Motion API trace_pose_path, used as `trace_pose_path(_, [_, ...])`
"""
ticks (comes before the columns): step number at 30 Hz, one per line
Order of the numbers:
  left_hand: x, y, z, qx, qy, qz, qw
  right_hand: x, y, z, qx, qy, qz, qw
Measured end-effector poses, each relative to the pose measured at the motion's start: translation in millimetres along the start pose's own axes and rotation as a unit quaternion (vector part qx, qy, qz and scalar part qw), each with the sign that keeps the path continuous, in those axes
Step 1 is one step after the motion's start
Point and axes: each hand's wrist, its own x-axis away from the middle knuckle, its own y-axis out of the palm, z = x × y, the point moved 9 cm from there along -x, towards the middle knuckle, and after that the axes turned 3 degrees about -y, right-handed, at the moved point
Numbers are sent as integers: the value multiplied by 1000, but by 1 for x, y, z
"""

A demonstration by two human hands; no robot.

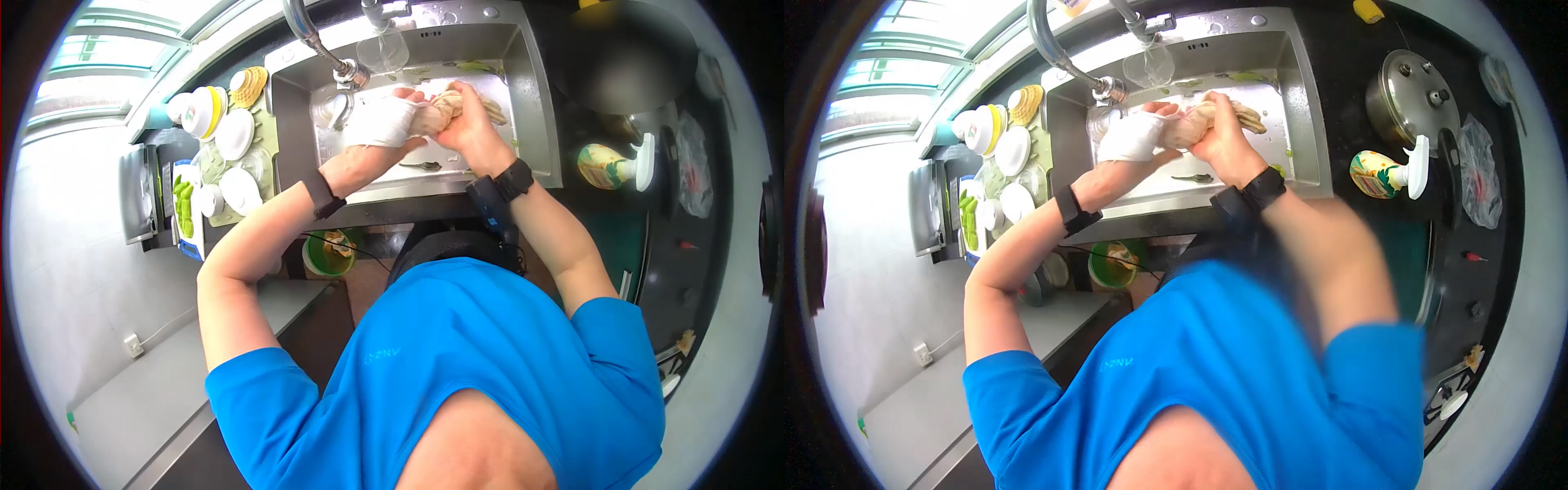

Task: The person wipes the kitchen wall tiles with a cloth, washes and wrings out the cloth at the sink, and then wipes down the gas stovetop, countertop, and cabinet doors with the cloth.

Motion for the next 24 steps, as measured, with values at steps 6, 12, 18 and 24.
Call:
trace_pose_path(6, [-1, -14, 0, -3, 9, -52, 999, 18, -38, -21, 125, 38, -47, 990])
trace_pose_path(12, [9, -24, 21, -141, 139, -52, 979, 43, -39, -36, 215, -26, -97, 971])
trace_pose_path(18, [8, -35, 27, -220, 134, -56, 965, 67, -1, -21, 707, -245, -255, 613])
trace_pose_path(24, [16, -37, 59, -334, 215, -99, 913, 70, -4, 21, 775, -53, -181, 603])
